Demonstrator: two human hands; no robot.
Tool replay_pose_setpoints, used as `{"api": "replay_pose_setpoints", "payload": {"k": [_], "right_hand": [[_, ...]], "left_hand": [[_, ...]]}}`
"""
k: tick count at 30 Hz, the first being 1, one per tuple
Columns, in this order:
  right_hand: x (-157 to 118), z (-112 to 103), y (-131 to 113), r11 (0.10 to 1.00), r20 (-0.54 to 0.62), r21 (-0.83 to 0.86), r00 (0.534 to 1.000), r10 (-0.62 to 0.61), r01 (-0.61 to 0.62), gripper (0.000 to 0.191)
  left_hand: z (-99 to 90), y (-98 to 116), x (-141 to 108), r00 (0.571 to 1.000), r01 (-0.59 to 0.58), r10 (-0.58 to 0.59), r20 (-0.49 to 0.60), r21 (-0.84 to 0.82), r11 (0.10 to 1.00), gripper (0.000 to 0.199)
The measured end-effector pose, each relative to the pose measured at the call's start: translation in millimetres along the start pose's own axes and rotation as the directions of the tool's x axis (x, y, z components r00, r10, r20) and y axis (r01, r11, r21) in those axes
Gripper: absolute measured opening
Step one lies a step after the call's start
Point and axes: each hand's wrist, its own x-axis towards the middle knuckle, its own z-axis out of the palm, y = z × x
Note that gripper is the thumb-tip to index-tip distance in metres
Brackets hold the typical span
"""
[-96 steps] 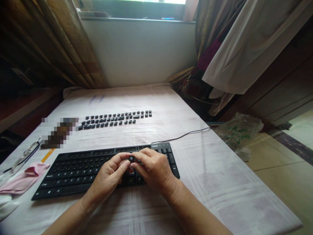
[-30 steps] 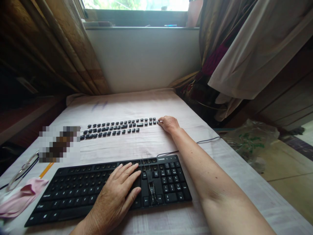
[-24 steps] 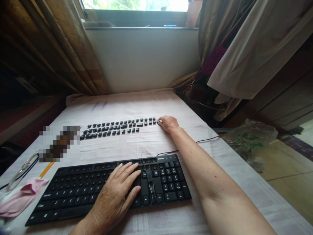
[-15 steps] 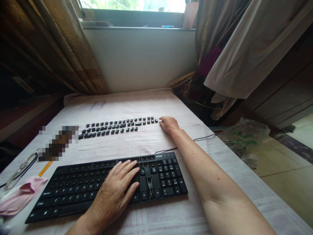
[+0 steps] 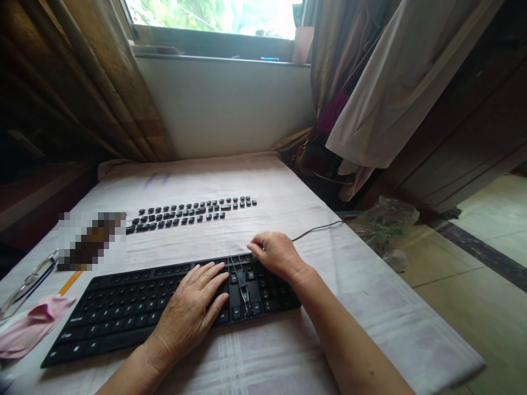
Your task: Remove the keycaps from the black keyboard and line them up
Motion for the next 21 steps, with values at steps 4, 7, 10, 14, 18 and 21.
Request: {"api": "replay_pose_setpoints", "payload": {"k": [4, 7, 10, 14, 18, 21], "right_hand": [[-33, 5, -25, 0.999, 0.113, -0.032, 0.994, 0.005, -0.001, 0.023], [-45, 8, -39, 0.995, 0.116, -0.088, 0.992, 0.053, -0.043, 0.026], [-52, 12, -51, 0.989, 0.107, -0.122, 0.989, 0.100, -0.086, 0.024], [-57, 21, -59, 0.991, 0.104, -0.056, 0.986, 0.129, -0.124, 0.021], [-59, 26, -53, 0.989, 0.057, 0.108, 0.994, 0.095, -0.100, 0.023], [-57, 25, -40, 0.944, 0.004, 0.323, 0.997, 0.075, -0.072, 0.015]], "left_hand": [[0.2, 0, 1, 1.000, -0.001, 0.001, -0.008, 0.000, 1.000, 0.034], [0.5, 1, 1, 1.000, 0.001, -0.001, -0.007, 0.001, 1.000, 0.034], [1.2, 1, 1, 1.000, 0.000, 0.000, -0.006, 0.005, 1.000, 0.035], [2.9, -2, 0, 1.000, -0.011, 0.011, -0.020, 0.022, 1.000, 0.035], [3.7, -3, 0, 0.999, -0.020, 0.022, -0.033, 0.038, 0.999, 0.035], [3.6, -3, 1, 0.999, -0.023, 0.024, -0.026, 0.049, 0.999, 0.035]]}}
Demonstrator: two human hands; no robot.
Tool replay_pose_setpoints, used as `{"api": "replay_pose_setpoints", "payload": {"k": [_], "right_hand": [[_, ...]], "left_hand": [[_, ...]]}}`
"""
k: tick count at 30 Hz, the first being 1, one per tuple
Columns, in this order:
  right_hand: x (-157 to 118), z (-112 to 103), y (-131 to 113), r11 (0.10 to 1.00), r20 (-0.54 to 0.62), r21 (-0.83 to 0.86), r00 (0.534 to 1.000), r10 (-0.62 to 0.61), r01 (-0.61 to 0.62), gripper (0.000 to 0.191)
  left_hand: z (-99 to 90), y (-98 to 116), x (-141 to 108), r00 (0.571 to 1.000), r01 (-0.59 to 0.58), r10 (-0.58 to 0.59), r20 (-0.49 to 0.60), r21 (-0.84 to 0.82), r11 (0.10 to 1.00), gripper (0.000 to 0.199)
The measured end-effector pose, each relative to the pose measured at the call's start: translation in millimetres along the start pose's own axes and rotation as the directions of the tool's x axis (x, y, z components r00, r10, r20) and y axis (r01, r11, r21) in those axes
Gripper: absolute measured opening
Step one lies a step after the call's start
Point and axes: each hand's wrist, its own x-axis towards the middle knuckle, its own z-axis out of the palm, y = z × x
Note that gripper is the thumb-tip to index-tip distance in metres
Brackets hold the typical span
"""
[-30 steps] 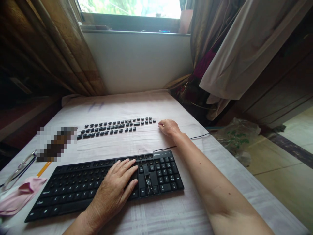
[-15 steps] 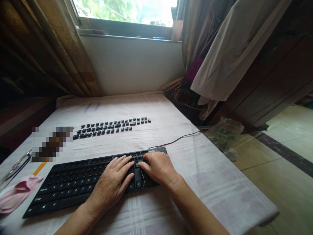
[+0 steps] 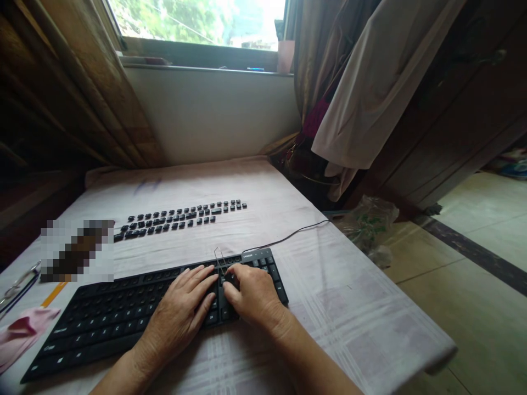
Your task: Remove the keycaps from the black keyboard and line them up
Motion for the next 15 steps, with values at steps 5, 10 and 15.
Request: {"api": "replay_pose_setpoints", "payload": {"k": [5, 10, 15], "right_hand": [[10, -22, 31, 0.808, -0.102, 0.589, 0.990, 0.102, -0.022, 0.026], [15, -46, 57, 0.595, -0.194, 0.803, 0.925, 0.328, -0.043, 0.052], [16, -50, 65, 0.570, -0.186, 0.819, 0.908, 0.375, -0.068, 0.060]], "left_hand": [[-0.2, 0, 0, 1.000, 0.014, -0.014, 0.015, -0.012, 1.000, 0.035], [-0.6, -1, 0, 1.000, 0.004, -0.004, 0.024, -0.008, 1.000, 0.035], [-1.0, 0, 0, 0.999, 0.007, -0.006, 0.031, -0.012, 1.000, 0.035]]}}
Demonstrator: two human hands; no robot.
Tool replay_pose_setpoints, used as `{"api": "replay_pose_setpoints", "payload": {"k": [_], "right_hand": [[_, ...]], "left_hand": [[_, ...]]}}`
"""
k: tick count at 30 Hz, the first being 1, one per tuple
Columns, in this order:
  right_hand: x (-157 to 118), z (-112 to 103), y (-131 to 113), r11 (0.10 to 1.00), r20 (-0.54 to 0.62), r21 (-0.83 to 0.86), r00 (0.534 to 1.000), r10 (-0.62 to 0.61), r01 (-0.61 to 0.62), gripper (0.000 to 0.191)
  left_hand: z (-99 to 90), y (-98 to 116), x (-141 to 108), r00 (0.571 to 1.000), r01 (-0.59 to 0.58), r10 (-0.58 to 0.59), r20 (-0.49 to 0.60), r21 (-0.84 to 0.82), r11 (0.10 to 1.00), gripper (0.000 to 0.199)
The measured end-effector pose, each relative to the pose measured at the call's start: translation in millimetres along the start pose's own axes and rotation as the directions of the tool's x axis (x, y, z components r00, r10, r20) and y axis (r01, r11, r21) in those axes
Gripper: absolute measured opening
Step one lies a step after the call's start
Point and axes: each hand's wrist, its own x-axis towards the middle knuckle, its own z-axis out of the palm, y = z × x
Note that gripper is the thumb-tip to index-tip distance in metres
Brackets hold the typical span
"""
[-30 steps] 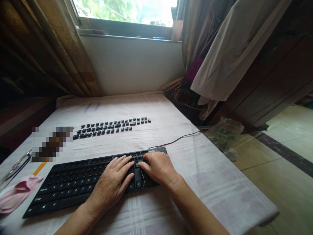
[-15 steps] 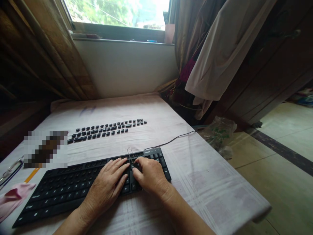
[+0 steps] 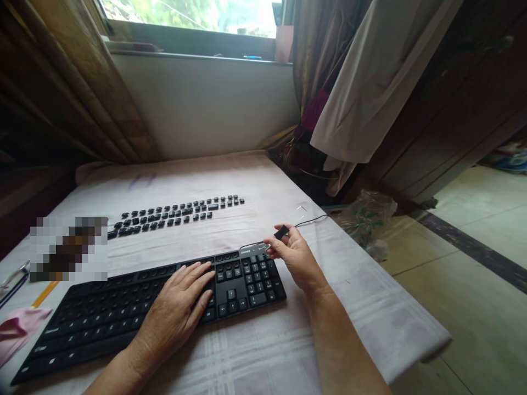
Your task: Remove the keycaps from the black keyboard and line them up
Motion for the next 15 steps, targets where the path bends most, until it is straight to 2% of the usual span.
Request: {"api": "replay_pose_setpoints", "payload": {"k": [3, 9, 15], "right_hand": [[1, 2, 4, 0.999, 0.014, -0.050, 1.000, -0.004, 0.004, 0.053], [0, 5, 10, 0.978, 0.072, -0.179, 0.993, -0.093, 0.105, 0.040], [-3, 9, 14, 0.972, 0.089, -0.196, 0.990, -0.110, 0.125, 0.033]], "left_hand": [[0.0, 0, 0, 1.000, 0.004, -0.004, 0.005, -0.006, 1.000, 0.035], [-0.1, 0, 0, 1.000, -0.002, 0.002, -0.013, -0.010, 1.000, 0.035], [-0.2, 0, 0, 1.000, 0.006, -0.005, 0.001, -0.015, 1.000, 0.035]]}}
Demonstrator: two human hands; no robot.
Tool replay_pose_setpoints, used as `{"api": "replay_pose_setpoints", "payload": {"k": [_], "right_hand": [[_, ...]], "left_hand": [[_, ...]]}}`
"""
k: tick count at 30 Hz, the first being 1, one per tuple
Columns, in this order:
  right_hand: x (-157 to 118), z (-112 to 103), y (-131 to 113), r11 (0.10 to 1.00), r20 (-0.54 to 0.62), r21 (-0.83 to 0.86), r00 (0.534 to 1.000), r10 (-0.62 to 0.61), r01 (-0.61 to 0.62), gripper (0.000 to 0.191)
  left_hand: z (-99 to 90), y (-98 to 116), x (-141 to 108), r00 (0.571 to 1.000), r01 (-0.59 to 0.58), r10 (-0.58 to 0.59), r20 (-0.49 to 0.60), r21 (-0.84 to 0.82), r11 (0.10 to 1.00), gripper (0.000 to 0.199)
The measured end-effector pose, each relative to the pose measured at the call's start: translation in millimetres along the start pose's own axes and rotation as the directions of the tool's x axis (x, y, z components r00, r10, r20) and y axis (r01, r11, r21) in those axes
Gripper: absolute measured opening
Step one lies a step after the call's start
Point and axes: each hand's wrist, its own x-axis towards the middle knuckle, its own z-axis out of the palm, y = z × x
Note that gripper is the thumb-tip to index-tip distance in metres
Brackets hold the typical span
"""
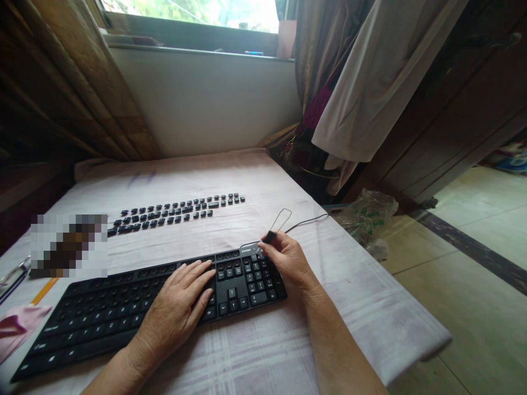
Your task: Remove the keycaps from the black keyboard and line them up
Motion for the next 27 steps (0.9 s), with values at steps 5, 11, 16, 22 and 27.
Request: {"api": "replay_pose_setpoints", "payload": {"k": [5, 11, 16, 22, 27], "right_hand": [[0, 1, -3, 1.000, 0.063, -0.017, 0.998, 0.021, -0.020, 0.035], [4, -2, -4, 0.991, 0.046, 0.118, 0.997, 0.058, -0.063, 0.046], [5, -6, -1, 0.989, -0.036, 0.139, 0.998, 0.052, -0.047, 0.038], [8, -6, 6, 0.986, -0.060, 0.161, 0.997, 0.055, -0.045, 0.038], [10, -5, 8, 0.979, -0.068, 0.192, 0.994, 0.088, -0.074, 0.039]], "left_hand": [[-0.9, 1, 1, 1.000, -0.002, 0.002, -0.007, -0.003, 1.000, 0.035], [-1.3, 1, 1, 1.000, -0.003, 0.003, -0.004, 0.006, 1.000, 0.035], [-0.4, 0, 1, 1.000, -0.001, 0.001, 0.002, 0.005, 1.000, 0.035], [-1.9, 1, -3, 0.997, -0.041, 0.040, 0.067, 0.028, 0.999, 0.066], [-1.9, -5, -8, 0.996, -0.047, 0.045, 0.081, 0.029, 0.998, 0.087]]}}
